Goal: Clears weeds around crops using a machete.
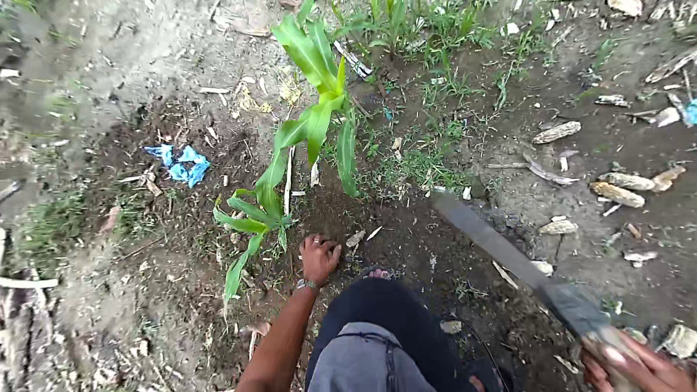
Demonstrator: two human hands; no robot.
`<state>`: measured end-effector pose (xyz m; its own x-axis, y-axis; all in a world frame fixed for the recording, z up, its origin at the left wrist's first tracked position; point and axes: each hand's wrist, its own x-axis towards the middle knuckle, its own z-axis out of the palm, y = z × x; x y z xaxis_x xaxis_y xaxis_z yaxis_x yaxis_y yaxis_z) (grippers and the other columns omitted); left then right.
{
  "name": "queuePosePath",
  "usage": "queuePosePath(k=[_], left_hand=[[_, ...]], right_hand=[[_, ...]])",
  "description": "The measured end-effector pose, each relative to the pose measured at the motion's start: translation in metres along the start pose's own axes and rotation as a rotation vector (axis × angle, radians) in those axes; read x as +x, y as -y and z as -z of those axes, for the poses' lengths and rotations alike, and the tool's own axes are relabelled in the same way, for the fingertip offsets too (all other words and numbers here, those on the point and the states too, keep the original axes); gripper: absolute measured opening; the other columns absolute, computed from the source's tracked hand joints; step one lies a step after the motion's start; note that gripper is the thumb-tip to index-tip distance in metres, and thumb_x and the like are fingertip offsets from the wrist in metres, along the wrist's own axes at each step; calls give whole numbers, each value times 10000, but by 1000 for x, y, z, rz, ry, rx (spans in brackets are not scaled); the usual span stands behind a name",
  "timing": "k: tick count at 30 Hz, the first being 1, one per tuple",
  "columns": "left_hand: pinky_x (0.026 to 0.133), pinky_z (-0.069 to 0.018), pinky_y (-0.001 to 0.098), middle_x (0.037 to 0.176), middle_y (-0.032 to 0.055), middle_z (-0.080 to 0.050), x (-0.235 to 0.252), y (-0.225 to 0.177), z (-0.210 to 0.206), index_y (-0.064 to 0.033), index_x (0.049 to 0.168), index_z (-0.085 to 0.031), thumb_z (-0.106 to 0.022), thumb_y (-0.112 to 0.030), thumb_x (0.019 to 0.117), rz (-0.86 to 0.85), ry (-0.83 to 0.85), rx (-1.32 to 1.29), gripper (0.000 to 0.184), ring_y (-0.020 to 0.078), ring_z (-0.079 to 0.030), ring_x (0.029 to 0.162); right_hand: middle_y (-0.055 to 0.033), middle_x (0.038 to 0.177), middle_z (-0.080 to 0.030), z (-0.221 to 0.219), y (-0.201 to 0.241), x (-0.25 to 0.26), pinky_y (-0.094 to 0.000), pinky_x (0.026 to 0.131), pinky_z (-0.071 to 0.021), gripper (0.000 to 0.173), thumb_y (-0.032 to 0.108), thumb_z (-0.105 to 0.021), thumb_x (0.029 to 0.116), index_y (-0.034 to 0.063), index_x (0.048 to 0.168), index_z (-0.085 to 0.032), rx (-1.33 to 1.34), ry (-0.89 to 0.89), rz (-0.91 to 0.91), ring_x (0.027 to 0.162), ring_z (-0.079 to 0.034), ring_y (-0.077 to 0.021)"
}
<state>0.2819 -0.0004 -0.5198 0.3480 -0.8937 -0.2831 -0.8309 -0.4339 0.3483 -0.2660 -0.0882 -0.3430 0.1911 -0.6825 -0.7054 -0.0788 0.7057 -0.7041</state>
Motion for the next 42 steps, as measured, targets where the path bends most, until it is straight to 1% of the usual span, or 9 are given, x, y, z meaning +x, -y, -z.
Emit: queuePosePath(k=[6, 10, 13, 20, 24, 29, 35, 39, 42], left_hand=[[1149, -354, 647, 1578, 195, -463, 115, -84, 9, -76, 1376, -655, -536, -399, 1053, 137, -74, -255, 472, 431, -409, 1458], [1148, -272, 743, 1675, 205, -311, 150, -109, -12, -201, 1598, -419, -528, -555, 1041, 43, 24, -122, 669, 480, -251, 1540], [1138, -279, 743, 1645, 178, -382, 160, -107, -32, -279, 1536, -522, -593, -508, 1022, -109, -34, -7, 568, 473, -316, 1510], [1082, -432, 638, 1308, 276, -623, 169, -100, -26, -39, 1195, -725, -631, -236, 1040, -30, -80, -305, 267, 465, -562, 1272], [1079, -467, 607, 1315, 253, -639, 161, -104, -11, -38, 1244, -695, -652, -203, 1026, 45, -75, -350, 277, 438, -586, 1267], [1042, -495, 605, 1248, 271, -671, 136, -81, -8, 21, 1200, -704, -679, -95, 958, 52, -69, -246, 269, 457, -601, 1239], [1040, -432, 661, 1178, 238, -704, 96, -27, 13, -25, 1154, -739, -603, -186, 1032, 322, -138, -178, 243, 466, -590, 1225], [1049, -411, 676, 1209, 229, -698, 116, -51, 20, -47, 1192, -722, -569, -236, 1055, 223, -126, -153, 280, 465, -585, 1228], [997, -498, 691, 1443, 342, -515, 147, -89, 26, -1, 1458, -523, -561, -369, 1065, 233, 46, -237, 540, 537, -551, 1284]], right_hand=[[-72, 718, -661, -123, -39, 154, -318, 459, -546, 536, 166, -670, 934, 5, 1427, -534, -95, 31, -36, 507, -607, -160], [-79, 758, -684, -136, -46, 137, -306, 490, -570, 594, 124, -695, 904, -22, 1448, -507, -49, 19, -2, 530, -628, -156], [-63, 691, -641, -102, -45, 109, -297, 416, -523, 508, 205, -635, 899, 48, 1375, -559, -6, -15, -111, 477, -592, -147], [-7, 639, -584, -64, -70, 118, -275, 377, -483, 432, 389, -699, 836, 161, 1187, -591, 132, 85, -290, 441, -552, -113], [-68, 660, -602, -148, -57, 156, -296, 395, -496, 373, 185, -568, 1007, 48, 1353, -546, 75, 68, -195, 466, -569, -152], [-67, 1045, -746, -133, -27, 107, -327, 554, -597, 688, 237, -793, 801, 73, 1437, -585, -481, 47, 139, 621, -673, -135], [-30, 671, -680, -62, -55, 82, -279, 424, -528, 573, 317, -796, 784, 98, 1296, -660, -42, 61, 7, 463, -606, -128], [-46, 707, -616, -143, -53, 143, -298, 420, -508, 489, 246, -593, 958, 64, 1405, -513, -45, 99, -129, 489, -571, -138], [-81, 704, -645, -188, -45, 168, -319, 439, -536, 517, 130, -636, 953, 20, 1441, -505, -59, 91, -69, 497, -600, -165]])
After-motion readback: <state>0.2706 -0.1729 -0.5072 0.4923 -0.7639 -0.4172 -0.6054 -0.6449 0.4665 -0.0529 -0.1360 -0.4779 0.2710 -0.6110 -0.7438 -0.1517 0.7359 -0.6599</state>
